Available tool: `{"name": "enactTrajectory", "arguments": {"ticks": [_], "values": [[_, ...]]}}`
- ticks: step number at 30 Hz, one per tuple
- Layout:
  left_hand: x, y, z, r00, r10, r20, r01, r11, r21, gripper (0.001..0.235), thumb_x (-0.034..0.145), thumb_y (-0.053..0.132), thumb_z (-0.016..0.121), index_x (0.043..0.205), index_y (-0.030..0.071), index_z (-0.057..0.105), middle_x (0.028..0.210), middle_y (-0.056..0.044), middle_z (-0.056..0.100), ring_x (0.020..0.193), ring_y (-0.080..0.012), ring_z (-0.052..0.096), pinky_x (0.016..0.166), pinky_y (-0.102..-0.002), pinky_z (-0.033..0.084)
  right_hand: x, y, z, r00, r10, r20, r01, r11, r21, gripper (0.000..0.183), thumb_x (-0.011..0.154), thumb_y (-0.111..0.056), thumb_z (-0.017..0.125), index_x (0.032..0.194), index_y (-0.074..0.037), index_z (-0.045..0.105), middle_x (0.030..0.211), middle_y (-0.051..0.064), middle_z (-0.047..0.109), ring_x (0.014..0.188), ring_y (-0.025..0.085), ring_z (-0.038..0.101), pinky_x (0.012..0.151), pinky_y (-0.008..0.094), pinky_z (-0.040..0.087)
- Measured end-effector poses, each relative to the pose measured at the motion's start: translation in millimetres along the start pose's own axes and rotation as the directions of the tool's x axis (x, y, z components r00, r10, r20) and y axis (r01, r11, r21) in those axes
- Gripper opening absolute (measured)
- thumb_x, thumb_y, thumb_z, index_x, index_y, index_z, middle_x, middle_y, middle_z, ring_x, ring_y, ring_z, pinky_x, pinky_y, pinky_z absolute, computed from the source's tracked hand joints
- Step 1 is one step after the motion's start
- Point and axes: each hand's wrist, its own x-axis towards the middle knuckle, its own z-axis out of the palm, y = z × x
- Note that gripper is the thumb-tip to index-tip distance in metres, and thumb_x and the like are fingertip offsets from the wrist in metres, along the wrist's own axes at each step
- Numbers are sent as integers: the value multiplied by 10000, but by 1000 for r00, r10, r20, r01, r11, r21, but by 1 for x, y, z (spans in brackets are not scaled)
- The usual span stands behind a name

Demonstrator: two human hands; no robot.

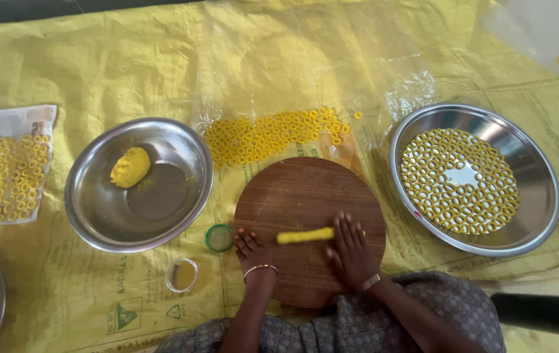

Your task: The person rolls yellow dough into a thin rope on a wooden board, then forms small rings by hand and places them into a metal tray. The person repeats this process, arranging the rings in rows on the tray.

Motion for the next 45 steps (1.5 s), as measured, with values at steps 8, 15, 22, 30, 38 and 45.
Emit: {"name": "enactTrajectory", "arguments": {"ticks": [8,15,22,30,38,45], "values": [[1,1,3,996,0,86,-6,998,60,934,941,164,683,1602,-102,77,1669,-358,-57,1549,-522,24,1250,-533,157,152,84,49,996,82,-48,-91,961,-262,671,1042,-515,335,1621,-175,319,1706,121,230,1594,339,111,1240,654,-25],[6,5,-3,999,-35,18,34,999,32,846,995,168,618,1594,-101,86,1661,-366,-83,1551,-526,2,1249,-565,150,110,62,40,984,177,-35,-179,981,-73,748,1034,-519,347,1617,-58,258,1696,168,211,1554,354,132,1201,682,-44],[7,8,-7,996,-84,-29,82,996,-46,782,1042,259,542,1605,-63,104,1667,-311,-100,1548,-503,-32,1228,-574,134,-21,35,-15,990,-111,83,110,994,19,752,1032,-466,370,1590,4,188,1676,168,180,1561,297,115,1233,529,36],[18,15,-1,989,-55,136,59,998,-23,681,1077,289,503,1599,-32,206,1687,-345,-131,1551,-565,-40,1227,-656,129,-41,43,-27,950,-119,287,92,990,108,718,1046,-431,351,1614,-45,141,1698,139,118,1571,291,31,1224,516,19],[35,19,22,990,-67,124,64,998,27,769,1016,189,610,1607,-60,184,1668,-370,-135,1539,-576,-36,1200,-671,181,85,76,36,963,87,254,-46,986,-162,718,1022,-489,287,1623,-132,122,1690,45,131,1557,261,19,1201,630,-29],[39,17,23,995,-97,24,98,993,-61,839,1000,227,637,1614,-53,139,1647,-341,-153,1522,-553,-38,1175,-664,240,93,55,31,922,286,261,-216,940,-265,719,1030,-540,283,1628,-181,108,1716,57,60,1569,301,-10,1199,624,-35]]}}
